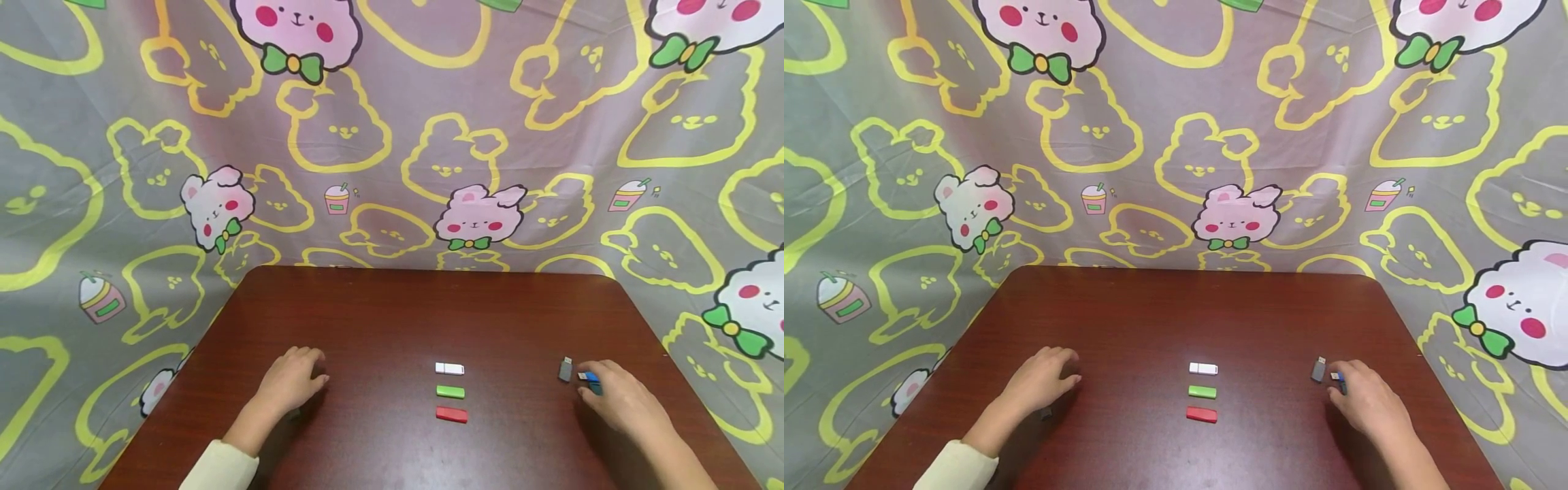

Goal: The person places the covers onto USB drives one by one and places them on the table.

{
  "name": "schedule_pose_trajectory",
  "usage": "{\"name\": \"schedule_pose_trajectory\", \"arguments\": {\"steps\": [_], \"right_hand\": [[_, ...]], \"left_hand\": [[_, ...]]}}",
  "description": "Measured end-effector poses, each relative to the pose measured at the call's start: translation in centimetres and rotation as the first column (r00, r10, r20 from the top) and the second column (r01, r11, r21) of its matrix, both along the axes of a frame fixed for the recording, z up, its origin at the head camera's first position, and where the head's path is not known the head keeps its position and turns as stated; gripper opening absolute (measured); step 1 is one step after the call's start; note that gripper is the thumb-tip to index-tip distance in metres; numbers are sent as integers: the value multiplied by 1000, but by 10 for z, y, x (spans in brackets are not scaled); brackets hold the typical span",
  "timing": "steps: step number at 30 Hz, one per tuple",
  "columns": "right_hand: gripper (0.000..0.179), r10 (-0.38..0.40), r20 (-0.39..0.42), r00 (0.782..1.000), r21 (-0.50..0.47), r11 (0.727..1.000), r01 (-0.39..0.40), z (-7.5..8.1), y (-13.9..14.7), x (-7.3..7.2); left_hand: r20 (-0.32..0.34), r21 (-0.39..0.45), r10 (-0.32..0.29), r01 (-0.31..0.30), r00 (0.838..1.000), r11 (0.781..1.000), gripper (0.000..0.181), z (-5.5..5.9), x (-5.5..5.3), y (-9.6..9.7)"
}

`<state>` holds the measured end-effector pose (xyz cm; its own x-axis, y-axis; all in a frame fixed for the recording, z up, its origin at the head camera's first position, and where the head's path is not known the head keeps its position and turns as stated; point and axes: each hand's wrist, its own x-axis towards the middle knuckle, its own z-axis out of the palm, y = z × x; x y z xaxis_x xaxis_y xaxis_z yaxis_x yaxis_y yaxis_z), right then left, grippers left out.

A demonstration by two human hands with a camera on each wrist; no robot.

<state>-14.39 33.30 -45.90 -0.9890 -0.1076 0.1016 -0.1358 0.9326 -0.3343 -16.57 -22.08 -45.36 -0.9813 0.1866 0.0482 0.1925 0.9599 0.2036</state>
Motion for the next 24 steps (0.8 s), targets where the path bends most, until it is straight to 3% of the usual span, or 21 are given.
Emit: {"name": "schedule_pose_trajectory", "arguments": {"steps": [7,24], "right_hand": [[35,20,-15,1000,15,1000,-19,-6,12,-9],[29,22,112,993,43,999,-27,-8,23,-27]], "left_hand": [[-9,-5,0,0,1000,1000,31,0,-2,-9],[64,-62,38,-34,997,998,30,-3,-5,-23]]}}
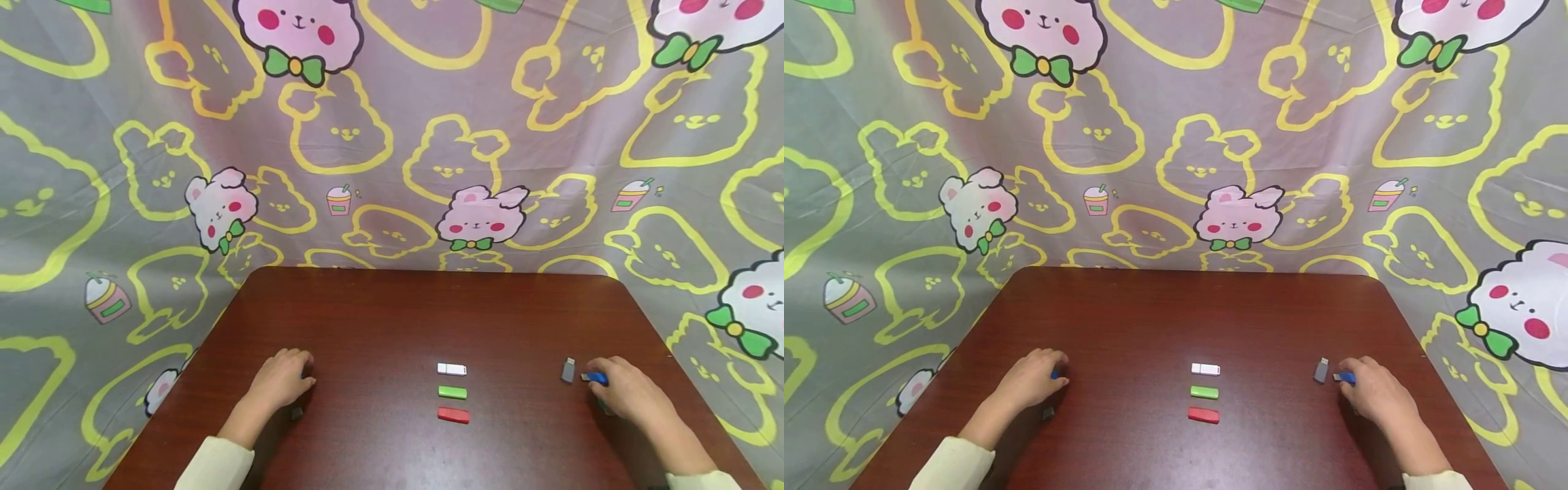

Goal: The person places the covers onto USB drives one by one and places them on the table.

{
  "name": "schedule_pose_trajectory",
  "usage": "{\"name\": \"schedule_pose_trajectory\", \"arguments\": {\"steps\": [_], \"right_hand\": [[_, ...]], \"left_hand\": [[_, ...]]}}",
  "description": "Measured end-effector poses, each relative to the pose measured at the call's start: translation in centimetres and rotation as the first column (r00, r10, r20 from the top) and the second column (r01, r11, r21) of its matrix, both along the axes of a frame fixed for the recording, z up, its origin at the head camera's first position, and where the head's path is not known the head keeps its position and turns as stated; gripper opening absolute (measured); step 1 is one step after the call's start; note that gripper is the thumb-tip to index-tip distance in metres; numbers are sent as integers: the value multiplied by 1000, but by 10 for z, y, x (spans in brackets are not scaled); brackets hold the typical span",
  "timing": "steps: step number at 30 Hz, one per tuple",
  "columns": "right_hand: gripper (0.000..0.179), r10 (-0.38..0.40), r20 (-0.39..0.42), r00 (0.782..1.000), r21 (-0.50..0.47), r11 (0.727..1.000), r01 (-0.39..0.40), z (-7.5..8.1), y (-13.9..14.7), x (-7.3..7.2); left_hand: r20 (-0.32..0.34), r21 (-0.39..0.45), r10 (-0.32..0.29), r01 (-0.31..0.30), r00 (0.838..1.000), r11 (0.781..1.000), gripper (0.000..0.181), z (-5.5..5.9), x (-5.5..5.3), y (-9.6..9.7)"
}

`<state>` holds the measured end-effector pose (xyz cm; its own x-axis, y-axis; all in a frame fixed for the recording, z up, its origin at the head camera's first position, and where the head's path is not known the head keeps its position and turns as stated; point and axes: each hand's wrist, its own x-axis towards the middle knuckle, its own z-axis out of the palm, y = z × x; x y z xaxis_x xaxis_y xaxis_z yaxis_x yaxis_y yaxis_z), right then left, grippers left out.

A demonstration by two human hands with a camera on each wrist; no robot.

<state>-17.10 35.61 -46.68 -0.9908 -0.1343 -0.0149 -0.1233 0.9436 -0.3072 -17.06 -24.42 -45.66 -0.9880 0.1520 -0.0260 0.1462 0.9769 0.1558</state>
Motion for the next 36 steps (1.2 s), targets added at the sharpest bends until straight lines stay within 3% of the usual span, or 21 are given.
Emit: {"name": "schedule_pose_trajectory", "arguments": {"steps": [20,28,36], "right_hand": [[22,7,67,998,50,999,-10,-1,6,-12],[23,8,95,995,49,999,-12,-2,8,-17],[19,-13,126,992,58,998,6,-1,8,-21]], "left_hand": [[-29,-24,-18,17,999,1000,24,-10,-6,-12],[-66,6,-36,36,997,999,16,-15,-7,-19],[-48,40,-21,23,999,999,14,-11,-7,-20]]}}
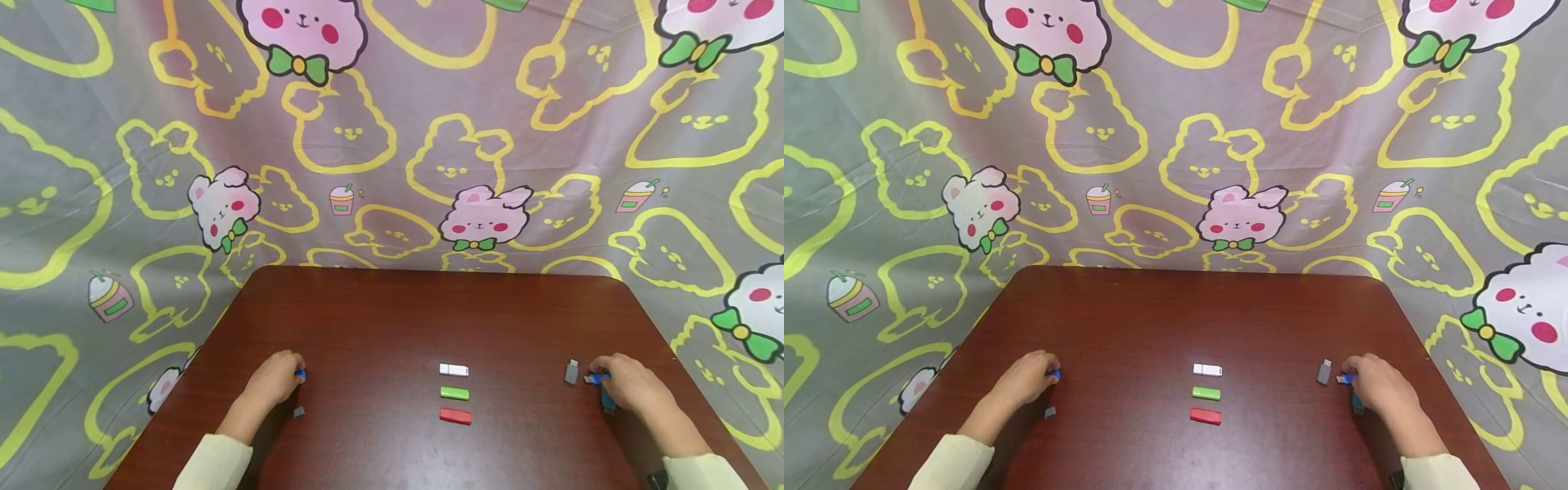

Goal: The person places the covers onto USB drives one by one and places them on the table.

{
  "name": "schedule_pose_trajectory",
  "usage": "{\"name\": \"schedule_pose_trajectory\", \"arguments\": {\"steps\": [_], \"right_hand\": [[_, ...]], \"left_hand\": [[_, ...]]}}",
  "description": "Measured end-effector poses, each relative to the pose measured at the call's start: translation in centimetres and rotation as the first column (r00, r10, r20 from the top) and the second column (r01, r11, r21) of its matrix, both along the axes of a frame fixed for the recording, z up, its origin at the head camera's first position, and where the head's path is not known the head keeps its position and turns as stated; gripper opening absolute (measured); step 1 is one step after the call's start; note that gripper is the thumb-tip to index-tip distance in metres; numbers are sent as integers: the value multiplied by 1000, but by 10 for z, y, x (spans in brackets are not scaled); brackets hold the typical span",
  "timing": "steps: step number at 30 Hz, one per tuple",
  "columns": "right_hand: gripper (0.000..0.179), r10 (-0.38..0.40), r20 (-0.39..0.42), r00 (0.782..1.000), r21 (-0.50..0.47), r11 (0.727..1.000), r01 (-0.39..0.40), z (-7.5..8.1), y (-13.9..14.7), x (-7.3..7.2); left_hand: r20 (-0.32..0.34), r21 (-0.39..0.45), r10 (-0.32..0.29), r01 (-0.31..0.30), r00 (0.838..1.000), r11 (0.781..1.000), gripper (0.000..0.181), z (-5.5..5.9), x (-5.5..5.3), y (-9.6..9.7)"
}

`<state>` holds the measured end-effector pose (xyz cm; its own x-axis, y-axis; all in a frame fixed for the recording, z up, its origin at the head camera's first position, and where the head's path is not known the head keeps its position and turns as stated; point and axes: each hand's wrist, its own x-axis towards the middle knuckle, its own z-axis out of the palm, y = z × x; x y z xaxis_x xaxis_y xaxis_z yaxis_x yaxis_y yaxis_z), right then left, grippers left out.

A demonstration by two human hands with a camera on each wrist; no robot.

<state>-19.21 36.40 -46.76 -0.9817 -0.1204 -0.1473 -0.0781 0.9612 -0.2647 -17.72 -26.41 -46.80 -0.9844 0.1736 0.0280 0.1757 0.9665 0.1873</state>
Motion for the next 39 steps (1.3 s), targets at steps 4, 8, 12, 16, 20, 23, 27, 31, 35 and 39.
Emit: {"name": "schedule_pose_trajectory", "arguments": {"steps": [4,8,12,16,20,23,27,31,35,39], "right_hand": [[16,4,-9,1000,9,1000,-4,1,-1,-1],[17,0,-2,1000,5,1000,0,2,-2,-1],[18,5,-10,1000,-3,1000,-5,2,-4,0],[17,6,-19,1000,-2,1000,-6,2,-6,-1],[16,22,-25,999,10,1000,-22,2,-7,-1],[14,40,-24,999,22,999,-39,2,-7,-1],[14,34,-11,999,26,999,-33,1,-5,1],[18,23,-42,999,19,1000,-23,4,-7,5],[20,43,-160,986,-2,999,-44,10,-20,12],[19,79,-275,958,-22,996,-88,13,-42,21]], "left_hand": [[5,-6,4,-4,1000,1000,14,0,-1,1],[-14,-12,-5,5,1000,1000,15,0,-1,1],[-40,-14,-5,5,999,1000,12,0,-2,2],[-47,-11,14,-14,999,1000,9,0,-3,4],[-52,11,32,-32,998,999,7,2,-3,9],[-46,46,43,-41,998,998,8,4,-4,14],[-47,96,39,-34,998,995,10,5,-3,22],[-113,134,-13,28,994,991,12,6,-2,32],[-173,163,-71,100,982,982,11,10,0,45],[-177,171,-109,139,978,975,11,14,2,61]]}}
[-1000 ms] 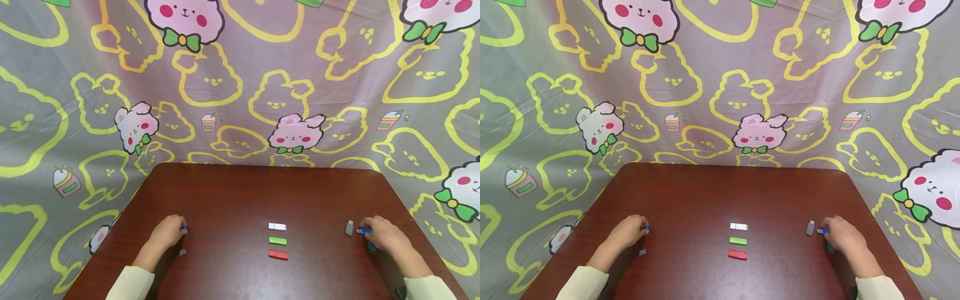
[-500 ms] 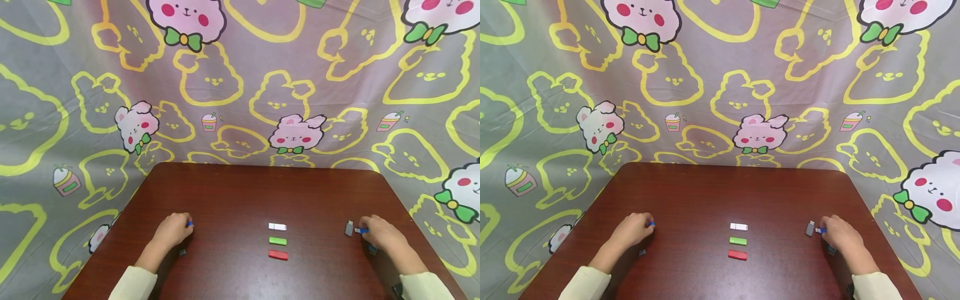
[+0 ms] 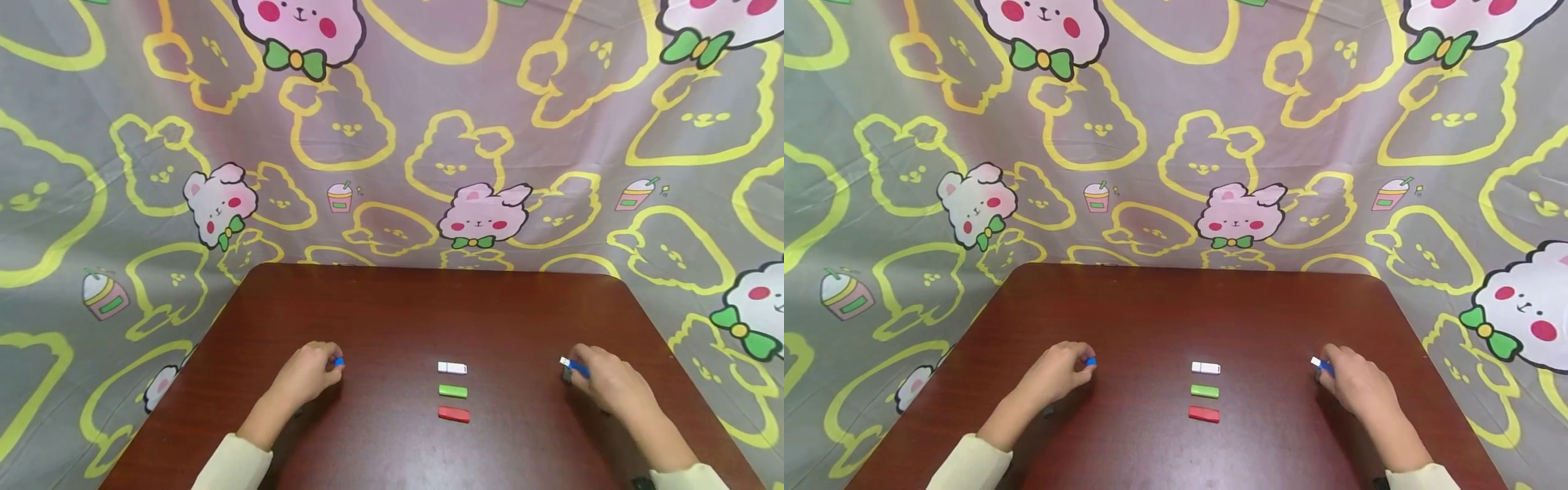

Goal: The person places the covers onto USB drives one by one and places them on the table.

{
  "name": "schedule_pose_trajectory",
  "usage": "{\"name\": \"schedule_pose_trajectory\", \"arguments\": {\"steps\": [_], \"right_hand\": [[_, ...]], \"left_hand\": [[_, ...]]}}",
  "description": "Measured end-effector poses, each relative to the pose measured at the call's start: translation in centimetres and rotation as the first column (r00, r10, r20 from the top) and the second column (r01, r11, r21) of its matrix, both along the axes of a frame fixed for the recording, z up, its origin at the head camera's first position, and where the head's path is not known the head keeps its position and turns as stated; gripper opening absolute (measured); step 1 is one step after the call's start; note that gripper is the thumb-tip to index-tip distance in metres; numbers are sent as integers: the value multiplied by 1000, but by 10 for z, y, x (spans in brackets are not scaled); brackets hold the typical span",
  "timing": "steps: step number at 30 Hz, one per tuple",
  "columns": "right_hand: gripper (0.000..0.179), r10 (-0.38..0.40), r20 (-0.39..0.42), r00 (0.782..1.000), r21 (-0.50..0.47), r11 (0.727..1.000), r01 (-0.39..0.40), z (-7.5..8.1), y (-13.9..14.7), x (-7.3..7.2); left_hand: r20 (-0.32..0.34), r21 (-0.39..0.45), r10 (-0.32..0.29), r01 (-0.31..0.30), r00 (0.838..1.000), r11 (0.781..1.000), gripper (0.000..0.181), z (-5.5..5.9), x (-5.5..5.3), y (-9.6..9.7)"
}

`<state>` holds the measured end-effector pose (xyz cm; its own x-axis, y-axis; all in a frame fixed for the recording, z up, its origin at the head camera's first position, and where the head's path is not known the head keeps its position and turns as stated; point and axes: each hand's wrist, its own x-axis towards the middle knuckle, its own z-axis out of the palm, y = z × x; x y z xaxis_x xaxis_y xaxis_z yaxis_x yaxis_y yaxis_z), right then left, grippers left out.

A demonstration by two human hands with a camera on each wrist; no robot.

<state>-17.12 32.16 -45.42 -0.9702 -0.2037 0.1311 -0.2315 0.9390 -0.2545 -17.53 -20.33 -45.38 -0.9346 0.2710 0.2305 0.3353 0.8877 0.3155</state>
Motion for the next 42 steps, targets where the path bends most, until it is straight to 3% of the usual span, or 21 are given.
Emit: {"name": "schedule_pose_trajectory", "arguments": {"steps": [4,9,14,18,29,37,42], "right_hand": [[20,57,-95,994,-31,998,-60,1,-23,9],[24,125,-211,969,-76,987,-144,-1,-48,18],[25,132,-148,980,-92,985,-146,-2,-64,25],[25,132,-109,985,-86,986,-142,-4,-70,27],[23,155,-98,983,-68,984,-162,-7,-87,36],[24,249,-219,943,-85,958,-273,-11,-104,41],[24,295,-173,940,-77,947,-312,-9,-115,43]], "left_hand": [[7,-15,-45,45,999,999,12,3,2,16],[25,-10,-139,140,990,990,12,3,5,37],[66,7,-213,213,975,977,13,0,7,53],[97,7,-229,229,969,973,14,-1,8,61],[52,5,-301,302,952,953,9,-3,8,81],[63,-17,-336,337,940,941,12,-3,12,99],[71,-31,-365,368,928,929,13,-2,17,110]]}}
